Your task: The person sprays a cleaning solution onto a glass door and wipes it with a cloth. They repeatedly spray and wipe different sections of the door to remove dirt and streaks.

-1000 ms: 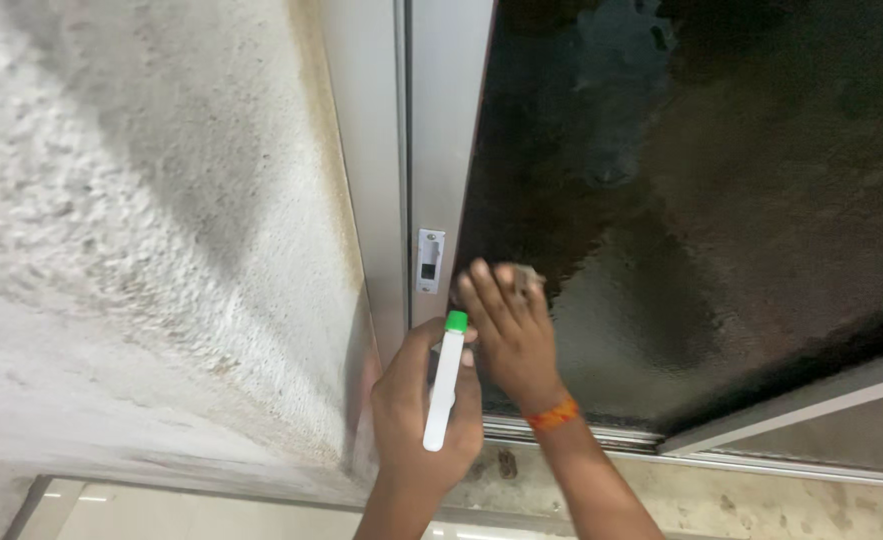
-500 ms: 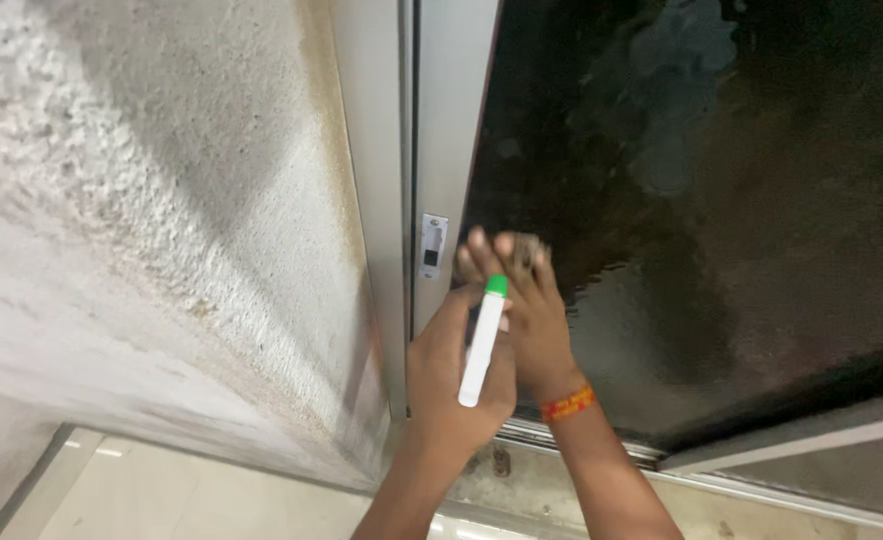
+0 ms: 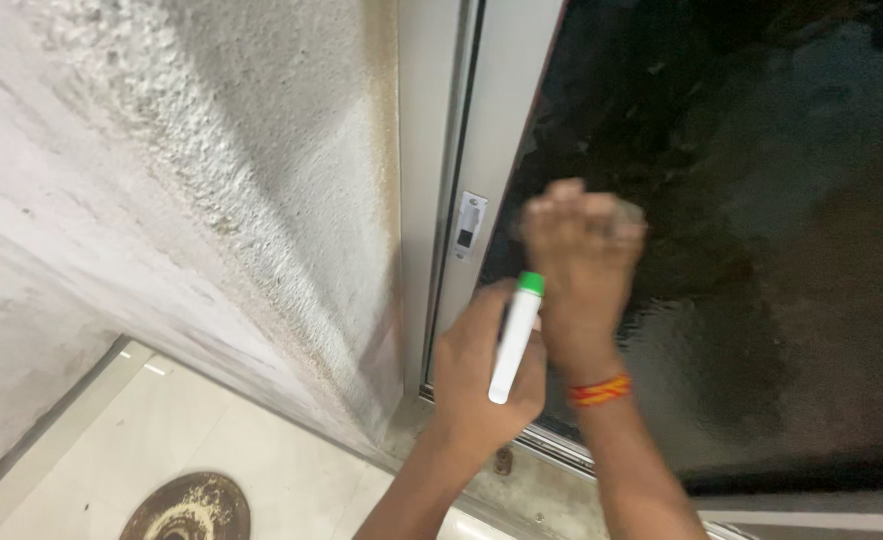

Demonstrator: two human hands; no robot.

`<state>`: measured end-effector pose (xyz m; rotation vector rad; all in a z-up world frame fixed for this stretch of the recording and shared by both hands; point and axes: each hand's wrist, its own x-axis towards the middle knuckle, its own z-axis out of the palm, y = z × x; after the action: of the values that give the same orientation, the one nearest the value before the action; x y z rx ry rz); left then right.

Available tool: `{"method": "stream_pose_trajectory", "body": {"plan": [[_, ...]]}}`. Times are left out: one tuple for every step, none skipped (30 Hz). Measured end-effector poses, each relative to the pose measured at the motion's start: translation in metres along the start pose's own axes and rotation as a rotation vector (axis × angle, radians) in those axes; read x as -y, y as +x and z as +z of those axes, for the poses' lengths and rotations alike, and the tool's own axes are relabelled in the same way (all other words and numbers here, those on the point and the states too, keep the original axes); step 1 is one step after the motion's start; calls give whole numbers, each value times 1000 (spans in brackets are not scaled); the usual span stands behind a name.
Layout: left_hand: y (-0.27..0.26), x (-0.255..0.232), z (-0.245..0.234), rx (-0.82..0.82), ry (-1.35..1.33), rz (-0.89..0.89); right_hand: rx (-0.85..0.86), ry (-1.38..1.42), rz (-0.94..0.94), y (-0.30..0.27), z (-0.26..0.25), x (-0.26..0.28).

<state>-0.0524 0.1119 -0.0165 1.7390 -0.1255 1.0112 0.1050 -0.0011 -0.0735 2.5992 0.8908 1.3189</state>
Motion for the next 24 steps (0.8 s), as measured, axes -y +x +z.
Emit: {"method": "stream_pose_trajectory", "body": {"plan": [[-1,1,-3,-10,-6,-23,-35,65,-116,1,3,18],[-1,3,-8,-18,-15,-43,-24,253,-69,-7,2,30],[-1,4,-12,-26,-24,-62,-11,442,-21,-22,-3,39],[-1,4,-13,-46,18,-53,23,412,-54,-35,-5,40],[-1,4,-15,-66,59,-44,56,383,-88,-46,-5,35],[0,4,-17,-83,97,-34,89,348,-118,-56,-5,27],[1,5,-19,-78,111,-50,46,320,-109,-65,-6,17],[2,6,-21,-74,121,-68,6,289,-102,-71,-9,4],[3,7,-22,-69,131,-86,-35,257,-94,-71,-10,-3],[3,8,-23,-59,109,-85,-88,217,-80,-69,-14,-10],[4,10,-23,-50,88,-84,-141,177,-66,-63,-20,-18],[7,12,-24,-38,66,-77,-202,170,-21,-52,-23,-21],[9,13,-25,-40,67,-96,-264,164,23,-37,-24,-21],[10,13,-26,-41,68,-116,-326,157,65,-21,-22,-17],[11,14,-27,-42,69,-136,-251,92,48,-3,-14,-9],[13,17,-28,-44,71,-112,-173,26,27,15,-4,1],[15,22,-29,-45,74,-89,-96,-40,6,24,4,13],[16,24,-30,-45,77,-65,-105,23,6,23,7,28],[16,25,-31,-47,112,-70,-115,85,6,15,10,44],[18,26,-31,-50,145,-69,-130,144,6,8,13,52],[20,27,-30,-53,177,-68,-91,96,-49,-2,16,50],[19,29,-30,-51,150,-70,-40,54,-100,-18,18,47],[19,31,-28,-48,123,-73,10,13,-152,-35,20,41],[21,31,-24,-42,87,-69,40,4,-140,-50,21,29]]}}
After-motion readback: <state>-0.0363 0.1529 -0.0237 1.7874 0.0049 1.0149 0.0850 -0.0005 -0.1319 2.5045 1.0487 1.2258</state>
